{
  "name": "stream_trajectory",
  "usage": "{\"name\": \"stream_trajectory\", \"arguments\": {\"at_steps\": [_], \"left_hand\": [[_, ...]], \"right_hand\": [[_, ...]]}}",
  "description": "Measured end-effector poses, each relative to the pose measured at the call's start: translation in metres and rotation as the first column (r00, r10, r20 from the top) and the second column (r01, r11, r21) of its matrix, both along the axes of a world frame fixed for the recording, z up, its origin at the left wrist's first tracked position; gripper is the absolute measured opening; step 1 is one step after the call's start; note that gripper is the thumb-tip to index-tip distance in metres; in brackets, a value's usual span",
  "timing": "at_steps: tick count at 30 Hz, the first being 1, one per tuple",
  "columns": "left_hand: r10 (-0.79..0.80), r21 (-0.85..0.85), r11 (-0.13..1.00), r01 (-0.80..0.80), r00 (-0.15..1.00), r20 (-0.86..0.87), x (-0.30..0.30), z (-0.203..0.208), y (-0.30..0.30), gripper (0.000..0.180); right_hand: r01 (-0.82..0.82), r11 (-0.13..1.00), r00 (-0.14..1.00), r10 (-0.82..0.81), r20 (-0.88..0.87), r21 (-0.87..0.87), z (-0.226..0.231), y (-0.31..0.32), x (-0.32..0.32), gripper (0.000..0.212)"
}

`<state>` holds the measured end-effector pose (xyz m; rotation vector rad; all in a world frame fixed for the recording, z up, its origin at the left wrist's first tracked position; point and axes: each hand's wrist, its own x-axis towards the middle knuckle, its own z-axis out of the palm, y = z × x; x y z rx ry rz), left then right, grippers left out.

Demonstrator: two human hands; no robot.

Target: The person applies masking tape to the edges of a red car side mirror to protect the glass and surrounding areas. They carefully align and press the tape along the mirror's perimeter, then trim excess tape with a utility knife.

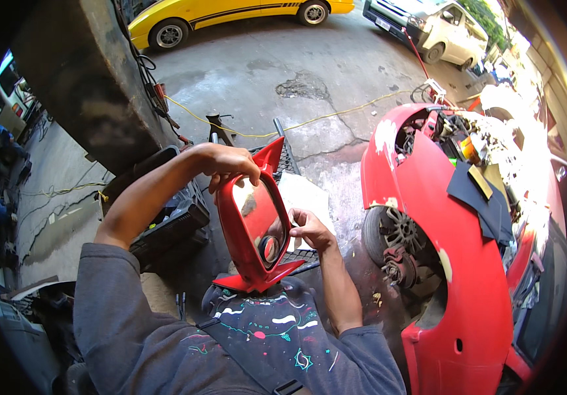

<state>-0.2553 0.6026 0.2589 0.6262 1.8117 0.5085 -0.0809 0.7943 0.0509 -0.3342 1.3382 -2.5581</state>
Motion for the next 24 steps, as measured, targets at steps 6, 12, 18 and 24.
{"name": "stream_trajectory", "arguments": {"at_steps": [6,12,18,24], "left_hand": [[0.069,0.06,0.995,-0.08,0.984,0.163,-0.029,-0.065,-0.003,0.042],[0.11,0.33,0.908,-0.258,0.907,0.406,-0.037,-0.145,-0.029,0.034],[0.03,0.422,0.632,-0.651,0.564,0.825,0.003,-0.165,-0.033,0.051],[-0.119,0.621,0.473,-0.625,0.653,0.748,0.009,-0.187,-0.007,0.04]], "right_hand": [[0.029,1.0,0.97,-0.029,0.24,0.004,-0.025,-0.004,0.016,0.031],[0.085,0.996,0.928,-0.09,0.361,0.029,-0.044,-0.018,0.027,0.03],[0.057,0.998,0.889,-0.056,0.455,0.011,-0.059,-0.019,0.044,0.034],[-0.017,0.965,0.878,-0.11,0.466,0.26,-0.045,-0.003,0.048,0.029]]}}
